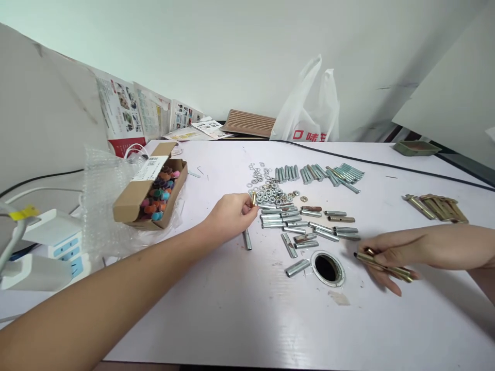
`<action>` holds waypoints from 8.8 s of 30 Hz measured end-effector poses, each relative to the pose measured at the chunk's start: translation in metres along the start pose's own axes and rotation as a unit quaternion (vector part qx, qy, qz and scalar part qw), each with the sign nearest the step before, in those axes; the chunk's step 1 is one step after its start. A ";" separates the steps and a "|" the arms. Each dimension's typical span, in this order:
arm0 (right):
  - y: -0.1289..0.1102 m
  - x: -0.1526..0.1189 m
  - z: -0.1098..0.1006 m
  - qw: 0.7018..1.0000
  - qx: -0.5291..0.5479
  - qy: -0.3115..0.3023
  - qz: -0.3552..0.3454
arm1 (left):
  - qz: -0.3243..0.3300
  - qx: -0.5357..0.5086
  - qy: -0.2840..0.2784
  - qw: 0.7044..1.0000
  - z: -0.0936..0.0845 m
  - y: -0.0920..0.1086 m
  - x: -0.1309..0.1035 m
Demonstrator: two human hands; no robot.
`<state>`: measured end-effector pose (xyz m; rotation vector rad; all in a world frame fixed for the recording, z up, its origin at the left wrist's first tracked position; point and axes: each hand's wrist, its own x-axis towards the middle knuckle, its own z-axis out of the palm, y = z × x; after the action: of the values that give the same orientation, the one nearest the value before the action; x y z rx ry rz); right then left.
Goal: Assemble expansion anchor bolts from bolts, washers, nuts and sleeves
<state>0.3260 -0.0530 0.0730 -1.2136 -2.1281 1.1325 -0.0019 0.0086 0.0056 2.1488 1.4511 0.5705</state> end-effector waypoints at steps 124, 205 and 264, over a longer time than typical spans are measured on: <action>-0.048 0.152 0.070 0.992 0.090 -0.019 0.083 | 0.020 0.075 -0.024 0.997 0.001 0.004 -0.005; -0.027 0.153 0.106 0.998 -0.022 0.059 -0.019 | 0.098 -0.194 -0.114 0.969 -0.017 -0.010 0.011; 0.030 0.148 0.009 0.939 -0.315 -0.066 0.122 | 0.020 -0.210 -0.072 0.975 -0.005 -0.024 0.014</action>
<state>0.2581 0.0778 0.0400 -1.7569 -2.6063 0.6350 -0.0178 0.0301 -0.0040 1.8452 1.0956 0.6557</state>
